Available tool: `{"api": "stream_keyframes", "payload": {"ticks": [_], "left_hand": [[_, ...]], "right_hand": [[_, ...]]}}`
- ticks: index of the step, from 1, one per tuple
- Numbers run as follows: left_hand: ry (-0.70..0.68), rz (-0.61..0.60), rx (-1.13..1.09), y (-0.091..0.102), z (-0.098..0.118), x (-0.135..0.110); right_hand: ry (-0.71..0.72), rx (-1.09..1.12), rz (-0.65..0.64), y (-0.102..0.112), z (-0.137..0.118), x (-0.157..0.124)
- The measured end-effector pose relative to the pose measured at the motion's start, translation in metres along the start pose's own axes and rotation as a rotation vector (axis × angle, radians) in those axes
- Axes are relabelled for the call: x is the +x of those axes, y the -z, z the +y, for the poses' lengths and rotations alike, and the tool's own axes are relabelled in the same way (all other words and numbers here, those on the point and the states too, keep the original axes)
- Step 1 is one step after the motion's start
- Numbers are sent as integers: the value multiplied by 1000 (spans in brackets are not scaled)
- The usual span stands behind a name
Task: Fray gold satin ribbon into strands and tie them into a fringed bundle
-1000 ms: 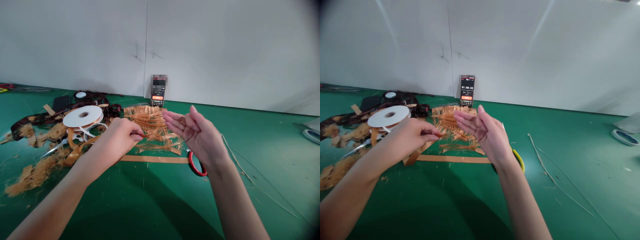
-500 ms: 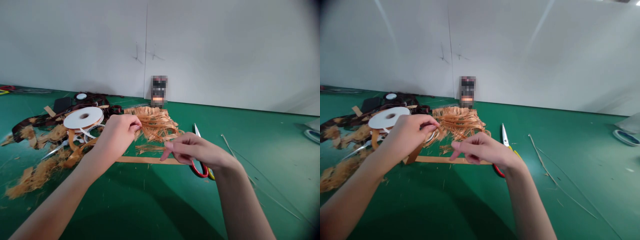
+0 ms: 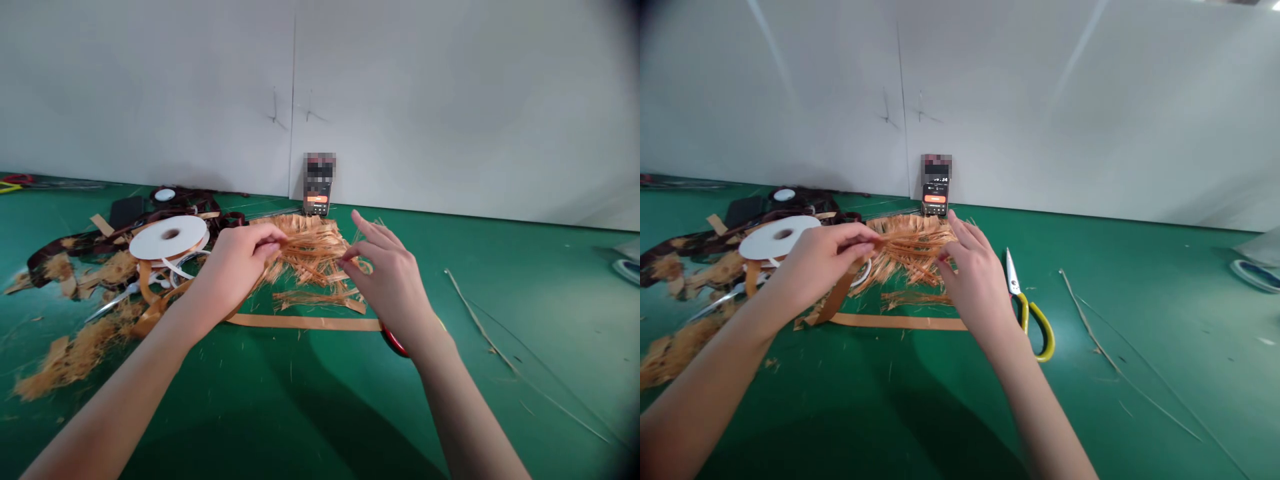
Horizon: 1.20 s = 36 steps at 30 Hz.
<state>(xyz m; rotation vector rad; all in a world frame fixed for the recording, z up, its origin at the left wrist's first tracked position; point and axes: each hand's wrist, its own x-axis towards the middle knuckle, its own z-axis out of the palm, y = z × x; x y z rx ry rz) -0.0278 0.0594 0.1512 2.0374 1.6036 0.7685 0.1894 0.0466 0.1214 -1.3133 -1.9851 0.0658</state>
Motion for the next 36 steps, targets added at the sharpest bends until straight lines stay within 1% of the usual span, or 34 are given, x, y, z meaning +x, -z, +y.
{"api": "stream_keyframes", "payload": {"ticks": [4,6,10,12,14,16,17,19,21,23,26,28,30,32,33,34,36], "left_hand": [[0,-8,-195,1,-1,2],[19,-24,-308,1,-1,2],[75,-30,-567,1,-1,2],[92,-20,-682,1,-4,3],[106,2,-746,0,-6,3],[111,17,-774,0,-7,4],[111,19,-776,0,-8,4],[109,-2,-758,1,-6,4],[110,-29,-717,1,-4,3],[114,-37,-666,1,0,1],[123,-21,-628,2,4,0],[129,-21,-634,2,5,0],[122,-27,-647,2,5,-1],[107,-37,-648,3,3,-2],[96,-42,-645,3,3,-2],[86,-46,-639,3,2,-2],[77,-55,-615,4,1,-2]], "right_hand": [[-160,166,-2,6,-8,1],[-227,183,-34,8,-10,2],[-298,128,-181,7,-5,0],[-341,139,-250,6,-4,0],[-429,292,-301,9,-5,1],[-521,592,-341,14,-8,2],[-544,755,-354,17,-9,3],[-540,1008,-342,23,-12,5],[-498,1094,-270,26,-13,5],[-436,1056,-192,25,-13,5],[-308,864,-98,15,-13,3],[-227,635,-36,7,-12,1],[-154,340,28,0,-11,0],[-81,84,81,-3,-10,-1],[-53,2,104,-3,-10,-1],[-38,-43,121,-2,-11,-2],[-59,-27,141,1,-13,-1]]}}
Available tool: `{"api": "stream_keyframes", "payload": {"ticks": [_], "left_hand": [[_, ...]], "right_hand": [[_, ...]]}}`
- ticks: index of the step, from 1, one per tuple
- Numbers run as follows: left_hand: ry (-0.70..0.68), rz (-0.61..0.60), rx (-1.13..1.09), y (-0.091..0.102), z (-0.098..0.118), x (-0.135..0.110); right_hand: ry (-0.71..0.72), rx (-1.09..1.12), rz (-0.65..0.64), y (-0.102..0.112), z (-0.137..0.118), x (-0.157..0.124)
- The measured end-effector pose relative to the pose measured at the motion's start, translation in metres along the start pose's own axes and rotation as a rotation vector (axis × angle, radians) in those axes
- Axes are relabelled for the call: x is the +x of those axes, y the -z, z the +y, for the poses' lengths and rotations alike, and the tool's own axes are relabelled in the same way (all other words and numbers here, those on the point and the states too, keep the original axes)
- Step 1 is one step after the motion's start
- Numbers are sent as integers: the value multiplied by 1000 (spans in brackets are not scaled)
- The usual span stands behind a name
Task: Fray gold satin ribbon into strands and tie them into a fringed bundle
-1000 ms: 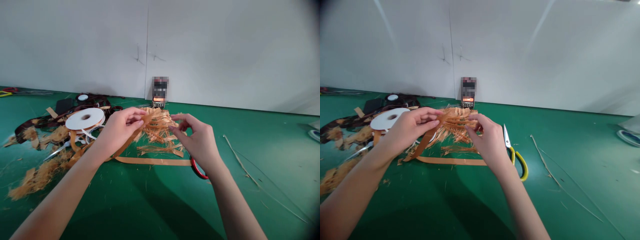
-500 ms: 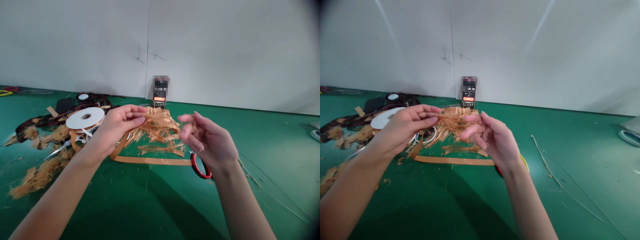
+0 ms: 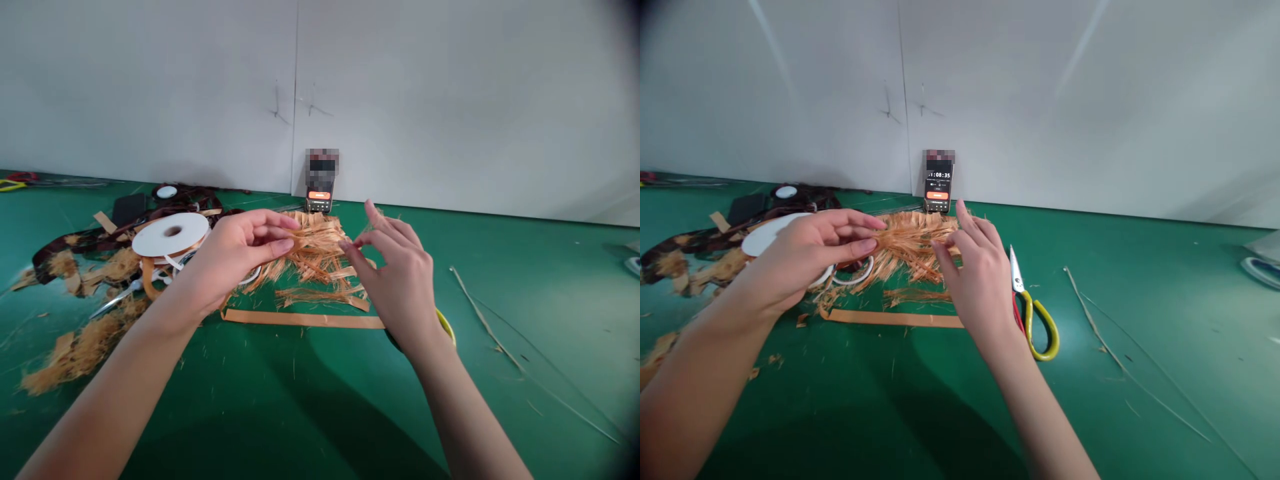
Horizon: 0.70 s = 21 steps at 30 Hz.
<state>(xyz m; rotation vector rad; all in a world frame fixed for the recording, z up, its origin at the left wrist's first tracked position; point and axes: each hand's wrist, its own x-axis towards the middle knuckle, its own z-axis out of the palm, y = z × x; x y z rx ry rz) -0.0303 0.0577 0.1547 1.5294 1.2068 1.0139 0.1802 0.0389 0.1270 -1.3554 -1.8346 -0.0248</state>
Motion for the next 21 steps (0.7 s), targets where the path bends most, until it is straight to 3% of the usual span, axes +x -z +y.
{"api": "stream_keyframes", "payload": {"ticks": [3,6,8,10,14,17,19,21], "left_hand": [[4,-4,48,2,1,1],[5,1,82,3,2,1],[-4,2,121,2,2,0],[-27,22,197,2,2,0],[-45,40,303,4,-1,1],[-51,62,326,6,-3,2],[-56,81,342,5,-2,2],[-53,80,335,4,-1,2]], "right_hand": [[-171,252,5,5,-4,1],[-352,707,34,8,-6,4],[-428,973,-3,12,-6,7],[-496,1100,-67,17,-5,12],[-607,1103,-57,28,-1,18],[-604,1107,-68,29,1,16],[-545,1003,-103,26,0,13],[-459,747,-140,20,0,8]]}}
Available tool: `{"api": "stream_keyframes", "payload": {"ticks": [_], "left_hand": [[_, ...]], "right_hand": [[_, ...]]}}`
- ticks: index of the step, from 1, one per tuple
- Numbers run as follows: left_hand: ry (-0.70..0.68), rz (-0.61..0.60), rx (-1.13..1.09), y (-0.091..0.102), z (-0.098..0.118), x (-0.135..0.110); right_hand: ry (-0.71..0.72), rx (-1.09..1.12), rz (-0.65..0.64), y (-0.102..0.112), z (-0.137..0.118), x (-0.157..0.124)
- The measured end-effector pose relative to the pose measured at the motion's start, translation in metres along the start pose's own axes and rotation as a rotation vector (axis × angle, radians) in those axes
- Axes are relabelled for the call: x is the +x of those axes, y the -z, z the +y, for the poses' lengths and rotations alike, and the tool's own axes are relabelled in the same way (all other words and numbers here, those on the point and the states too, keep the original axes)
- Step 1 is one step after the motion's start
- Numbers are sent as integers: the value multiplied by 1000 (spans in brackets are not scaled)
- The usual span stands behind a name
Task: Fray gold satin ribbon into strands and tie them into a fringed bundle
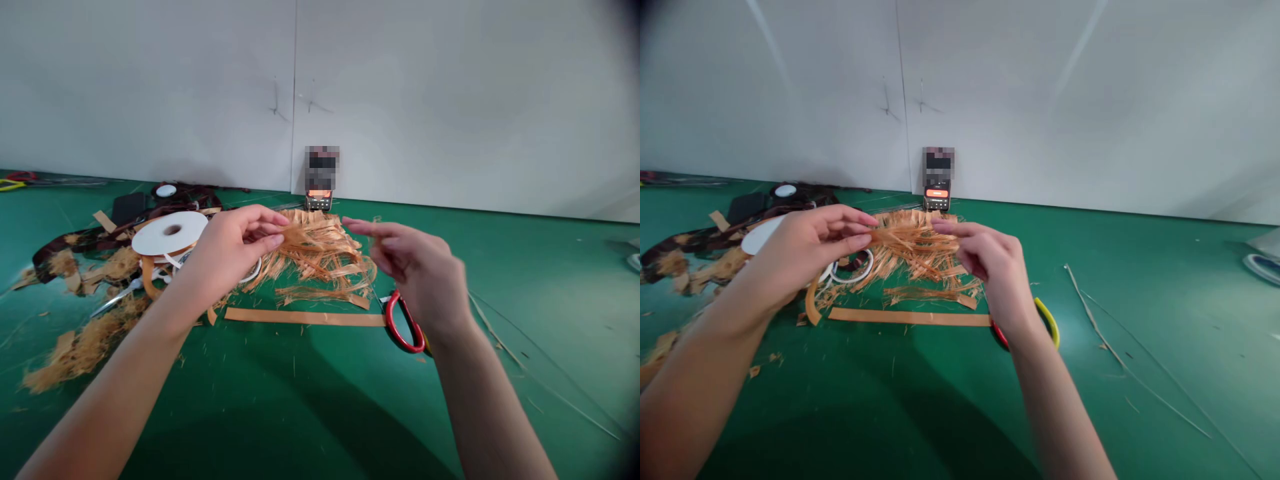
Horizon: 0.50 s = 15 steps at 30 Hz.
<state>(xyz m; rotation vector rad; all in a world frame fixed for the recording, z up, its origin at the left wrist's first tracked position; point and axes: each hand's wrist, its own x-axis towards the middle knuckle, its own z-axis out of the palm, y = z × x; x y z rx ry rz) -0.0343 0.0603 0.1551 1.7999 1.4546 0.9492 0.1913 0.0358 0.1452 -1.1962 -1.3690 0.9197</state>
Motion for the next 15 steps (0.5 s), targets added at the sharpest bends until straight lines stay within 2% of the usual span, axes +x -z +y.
{"api": "stream_keyframes", "payload": {"ticks": [4,6,8,10,12,15], "left_hand": [[10,-47,-58,0,5,-2],[12,-71,-68,1,6,-3],[4,-70,-52,1,6,-3],[-2,-65,-33,1,4,-3],[-1,-65,-26,0,3,-2],[2,-58,-19,-1,2,-2]], "right_hand": [[182,-685,3,-8,13,-2],[203,-809,-2,-11,17,-1],[118,-615,-10,-12,17,0],[-2,-206,-28,-11,13,1],[-57,170,-33,-8,8,3],[-71,434,-30,2,1,8]]}}
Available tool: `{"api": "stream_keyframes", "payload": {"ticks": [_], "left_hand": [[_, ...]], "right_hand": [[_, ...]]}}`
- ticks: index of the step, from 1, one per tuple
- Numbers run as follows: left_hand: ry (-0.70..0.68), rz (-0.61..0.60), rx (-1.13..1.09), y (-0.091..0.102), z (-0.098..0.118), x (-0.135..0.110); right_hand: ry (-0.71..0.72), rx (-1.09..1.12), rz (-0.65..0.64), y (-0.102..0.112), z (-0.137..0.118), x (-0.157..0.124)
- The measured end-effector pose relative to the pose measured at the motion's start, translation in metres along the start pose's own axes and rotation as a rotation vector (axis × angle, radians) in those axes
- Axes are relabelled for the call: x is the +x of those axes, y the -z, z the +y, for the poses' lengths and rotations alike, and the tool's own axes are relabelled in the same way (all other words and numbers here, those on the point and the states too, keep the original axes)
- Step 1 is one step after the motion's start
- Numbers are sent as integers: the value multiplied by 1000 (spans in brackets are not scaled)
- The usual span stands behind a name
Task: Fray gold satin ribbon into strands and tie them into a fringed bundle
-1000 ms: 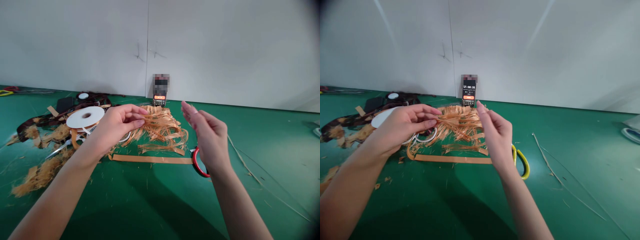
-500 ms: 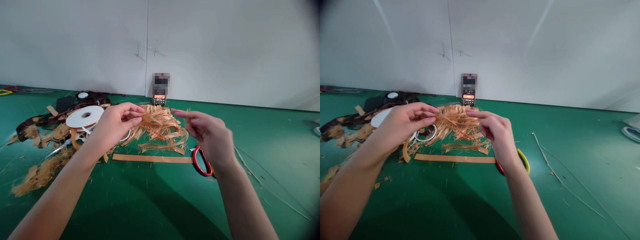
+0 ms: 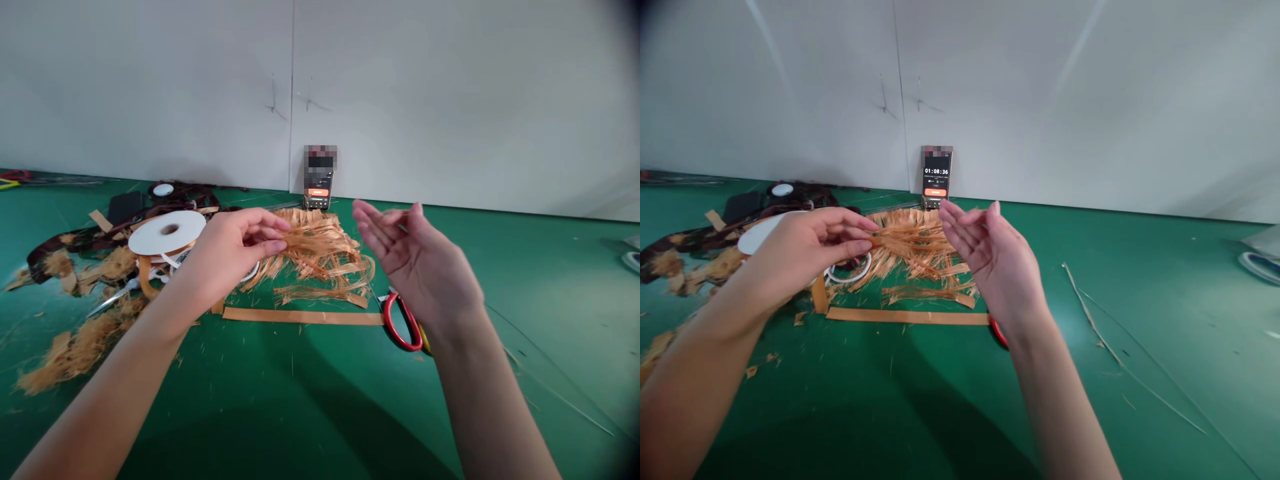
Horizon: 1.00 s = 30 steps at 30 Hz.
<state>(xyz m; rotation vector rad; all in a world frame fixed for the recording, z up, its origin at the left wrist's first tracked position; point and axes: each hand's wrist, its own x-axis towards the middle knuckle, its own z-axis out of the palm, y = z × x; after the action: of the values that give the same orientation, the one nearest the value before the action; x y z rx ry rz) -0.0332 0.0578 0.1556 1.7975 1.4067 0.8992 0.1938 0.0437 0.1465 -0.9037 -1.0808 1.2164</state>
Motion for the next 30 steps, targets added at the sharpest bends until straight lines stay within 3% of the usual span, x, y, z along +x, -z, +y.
{"api": "stream_keyframes", "payload": {"ticks": [5,9,12,16,19,21,24,27,30], "left_hand": [[8,32,37,0,2,-1],[0,55,31,0,5,-2],[2,23,-1,0,8,-5],[-2,-35,-39,0,10,-7],[-6,-46,-5,1,7,-7],[-4,-35,60,1,5,-6],[7,-19,134,0,4,-5],[20,-60,118,-2,6,-5],[18,-92,102,-2,8,-6]], "right_hand": [[-153,-8,-33,8,-13,-2],[-237,-167,-176,2,-12,-11],[-291,-403,-234,-5,-3,-14],[-178,-847,-247,-8,9,-13],[-95,-1011,-192,-6,11,-11],[-91,-931,-63,-4,8,-9],[-130,-566,86,-1,-1,-7],[-111,-243,56,0,-6,-6],[37,-191,-42,1,-2,-5]]}}
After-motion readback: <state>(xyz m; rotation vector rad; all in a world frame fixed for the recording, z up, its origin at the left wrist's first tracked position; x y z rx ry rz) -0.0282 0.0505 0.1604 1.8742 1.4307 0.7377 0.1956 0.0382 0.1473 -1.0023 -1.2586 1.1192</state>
